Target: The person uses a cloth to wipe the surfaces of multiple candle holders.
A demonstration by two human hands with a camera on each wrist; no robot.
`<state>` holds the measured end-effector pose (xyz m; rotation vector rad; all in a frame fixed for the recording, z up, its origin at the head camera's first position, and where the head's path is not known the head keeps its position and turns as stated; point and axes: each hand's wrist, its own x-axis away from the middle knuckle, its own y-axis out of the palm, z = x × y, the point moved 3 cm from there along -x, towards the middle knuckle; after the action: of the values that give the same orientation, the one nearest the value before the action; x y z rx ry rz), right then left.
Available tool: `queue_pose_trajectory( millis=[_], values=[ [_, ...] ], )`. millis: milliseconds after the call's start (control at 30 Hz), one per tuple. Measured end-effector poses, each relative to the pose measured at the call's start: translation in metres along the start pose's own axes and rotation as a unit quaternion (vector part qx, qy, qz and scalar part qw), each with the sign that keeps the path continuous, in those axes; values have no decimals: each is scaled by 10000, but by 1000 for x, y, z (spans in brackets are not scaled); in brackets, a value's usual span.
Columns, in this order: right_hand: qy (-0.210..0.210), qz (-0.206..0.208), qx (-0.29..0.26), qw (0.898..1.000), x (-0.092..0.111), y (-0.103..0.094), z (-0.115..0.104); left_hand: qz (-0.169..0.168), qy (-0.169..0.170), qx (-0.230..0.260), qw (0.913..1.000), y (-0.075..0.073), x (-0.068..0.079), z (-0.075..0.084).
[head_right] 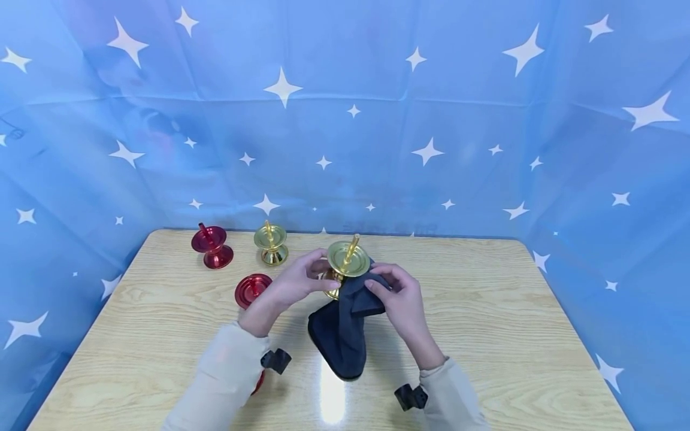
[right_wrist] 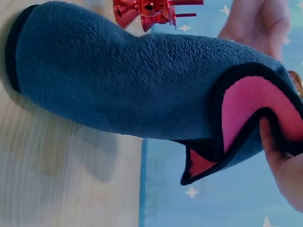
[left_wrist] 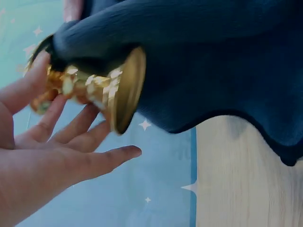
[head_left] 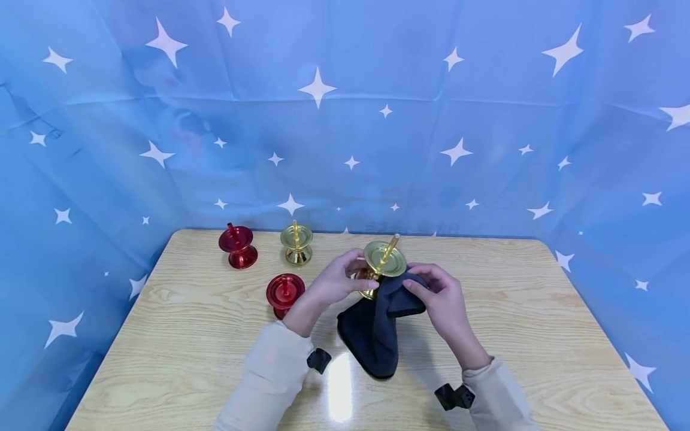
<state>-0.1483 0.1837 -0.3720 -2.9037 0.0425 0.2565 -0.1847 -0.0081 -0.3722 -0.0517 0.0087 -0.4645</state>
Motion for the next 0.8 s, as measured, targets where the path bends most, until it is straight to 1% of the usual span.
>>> queue_pose_trajectory(
  millis=[33,100,200,267,333,400,467,600,700,800],
  values=[
    [-19,-10,-19,10000,-1,0,-2,18,50,16,10000,2,-1,0],
    [-57,-10,-22,10000,-2,-2,-4,195,56,-72,9998,4,-1,-1],
    [-81,-4,33,10000,-4,-3,-6,503,-122,-29,9987,5,-1,-1],
    [-63,3,73,10000,-5,-5,-7,604,-215,4,9979,5,-1,0],
    [-31,15,94,10000,-6,-6,-8,614,-288,3,9977,5,-2,1],
    [12,64,93,9999,-7,-7,-9,483,-359,55,9982,6,-2,2],
    [72,149,98,9998,-7,-8,-9,231,-415,181,9987,6,-1,4],
    [170,307,118,9993,-8,-10,-9,-357,-436,176,9983,7,0,7],
    [158,263,98,9995,-6,-9,-9,-482,-437,27,9979,7,0,8],
    [133,30,83,9999,-4,-7,-8,-375,-558,79,9977,8,0,7]
  ],
)
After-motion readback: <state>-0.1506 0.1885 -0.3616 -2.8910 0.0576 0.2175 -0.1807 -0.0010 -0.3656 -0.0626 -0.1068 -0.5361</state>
